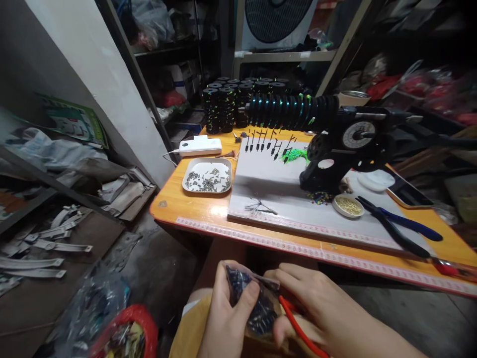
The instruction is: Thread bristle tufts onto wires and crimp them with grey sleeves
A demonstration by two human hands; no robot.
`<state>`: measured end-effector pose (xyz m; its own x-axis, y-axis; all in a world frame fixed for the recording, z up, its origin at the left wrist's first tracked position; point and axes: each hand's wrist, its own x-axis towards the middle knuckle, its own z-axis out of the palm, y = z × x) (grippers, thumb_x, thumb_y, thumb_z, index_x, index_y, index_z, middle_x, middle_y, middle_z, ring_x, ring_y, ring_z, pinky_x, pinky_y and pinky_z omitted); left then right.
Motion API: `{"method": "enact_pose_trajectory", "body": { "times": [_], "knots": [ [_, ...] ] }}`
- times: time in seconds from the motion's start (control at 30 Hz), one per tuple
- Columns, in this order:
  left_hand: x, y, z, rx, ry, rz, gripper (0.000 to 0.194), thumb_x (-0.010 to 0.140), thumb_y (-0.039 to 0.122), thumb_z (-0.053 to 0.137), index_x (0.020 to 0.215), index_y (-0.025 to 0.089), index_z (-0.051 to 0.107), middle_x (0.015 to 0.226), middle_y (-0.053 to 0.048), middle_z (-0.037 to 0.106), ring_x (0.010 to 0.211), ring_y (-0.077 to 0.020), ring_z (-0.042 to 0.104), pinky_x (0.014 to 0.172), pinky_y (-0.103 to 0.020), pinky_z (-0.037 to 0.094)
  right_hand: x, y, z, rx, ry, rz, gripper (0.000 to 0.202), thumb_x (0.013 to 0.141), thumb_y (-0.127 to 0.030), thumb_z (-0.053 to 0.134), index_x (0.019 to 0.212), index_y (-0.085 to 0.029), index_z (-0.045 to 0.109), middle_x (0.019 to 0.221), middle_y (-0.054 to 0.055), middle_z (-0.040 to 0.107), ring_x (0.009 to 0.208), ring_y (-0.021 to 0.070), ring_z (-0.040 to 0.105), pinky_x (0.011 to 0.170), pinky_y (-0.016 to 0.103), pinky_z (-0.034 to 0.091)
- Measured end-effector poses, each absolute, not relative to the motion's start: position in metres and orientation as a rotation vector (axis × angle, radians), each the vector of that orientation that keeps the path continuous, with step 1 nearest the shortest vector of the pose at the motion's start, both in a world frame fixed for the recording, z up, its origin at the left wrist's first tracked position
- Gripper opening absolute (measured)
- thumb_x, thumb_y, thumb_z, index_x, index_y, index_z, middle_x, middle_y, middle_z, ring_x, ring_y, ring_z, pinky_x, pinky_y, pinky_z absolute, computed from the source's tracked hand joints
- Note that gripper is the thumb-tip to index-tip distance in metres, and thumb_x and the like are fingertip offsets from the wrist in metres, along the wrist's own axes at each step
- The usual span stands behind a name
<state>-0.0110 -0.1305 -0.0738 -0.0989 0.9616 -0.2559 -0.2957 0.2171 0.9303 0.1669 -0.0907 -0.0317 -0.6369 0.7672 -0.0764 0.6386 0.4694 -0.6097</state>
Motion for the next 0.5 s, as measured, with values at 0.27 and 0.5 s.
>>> {"method": "enact_pose_trajectory", "body": {
  "times": [0.27, 0.5],
  "knots": [
    [-0.009, -0.130, -0.081, 0.740, 1.092, 1.268, 0.025, 0.086, 0.044, 0.069, 0.092, 0.021, 0.060, 0.081, 0.000, 0.062, 0.073, -0.0135, 0.056, 0.067, -0.024, 0.042, 0.170, -0.087, -0.031, -1.148, -2.458, 0.940, 0.040, 0.089, -0.057, 0.062, 0.086, -0.018, 0.065, 0.074, 0.002, 0.064, 0.062, 0.0147, 0.057, 0.057, 0.024, 0.038],
    [-0.001, -0.125, -0.084, 0.522, 1.020, 1.357, 0.029, 0.077, 0.042, 0.077, 0.090, 0.021, 0.062, 0.079, -0.001, 0.063, 0.067, -0.0155, 0.062, 0.062, -0.025, 0.049, 0.212, -0.093, 0.010, -1.321, -2.388, 0.743, 0.037, 0.078, -0.052, 0.078, 0.098, -0.023, 0.068, 0.072, 0.000, 0.067, 0.061, 0.0163, 0.061, 0.056, 0.024, 0.048]
  ]
}}
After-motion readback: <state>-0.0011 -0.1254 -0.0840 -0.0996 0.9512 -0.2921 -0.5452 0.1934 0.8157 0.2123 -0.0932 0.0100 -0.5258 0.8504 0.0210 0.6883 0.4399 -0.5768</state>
